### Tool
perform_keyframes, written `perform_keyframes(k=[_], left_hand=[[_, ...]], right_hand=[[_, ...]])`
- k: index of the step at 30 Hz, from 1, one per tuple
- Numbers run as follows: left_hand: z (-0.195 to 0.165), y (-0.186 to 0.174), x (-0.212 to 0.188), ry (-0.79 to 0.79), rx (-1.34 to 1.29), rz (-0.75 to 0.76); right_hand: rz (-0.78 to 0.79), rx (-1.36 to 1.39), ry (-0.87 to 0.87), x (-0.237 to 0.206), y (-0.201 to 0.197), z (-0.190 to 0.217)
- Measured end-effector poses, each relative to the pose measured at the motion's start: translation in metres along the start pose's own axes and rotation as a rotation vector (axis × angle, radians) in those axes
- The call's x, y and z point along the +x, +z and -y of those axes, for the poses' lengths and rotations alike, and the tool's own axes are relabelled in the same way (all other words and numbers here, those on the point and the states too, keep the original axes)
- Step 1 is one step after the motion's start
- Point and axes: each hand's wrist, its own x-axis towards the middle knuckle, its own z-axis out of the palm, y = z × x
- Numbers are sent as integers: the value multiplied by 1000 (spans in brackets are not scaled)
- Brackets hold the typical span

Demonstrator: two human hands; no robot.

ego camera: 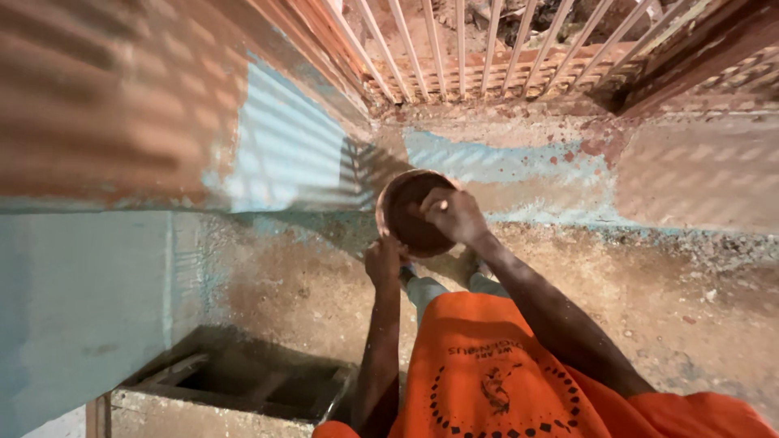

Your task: The person paints a metal gate using a brush, repeatedly dipping it into a bucket of paint. The person applies paint to the vertical bars and horizontal frame of the gate.

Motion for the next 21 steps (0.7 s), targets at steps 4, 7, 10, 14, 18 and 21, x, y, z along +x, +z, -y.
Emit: perform_keyframes(k=[4, 7, 10, 14, 18, 21], left_hand=[[8, 23, -1, 10, 272, -246], [7, 32, 2, 56, 300, -354], [-7, 33, -6, 79, 304, -391], [-48, 42, -35, 254, 212, -449], [-86, 45, -61, 774, 404, -681], [-94, 39, -67, 1056, 489, -546]], right_hand=[[-101, 333, 192, -10, -35, 11], [-249, 543, 170, -27, -72, 13], [-495, 740, 159, -49, -112, 3], [-546, 894, 40, -65, -151, -21], [-664, 1111, 52, -54, -156, -52], [-675, 950, 112, -35, -137, -76]])
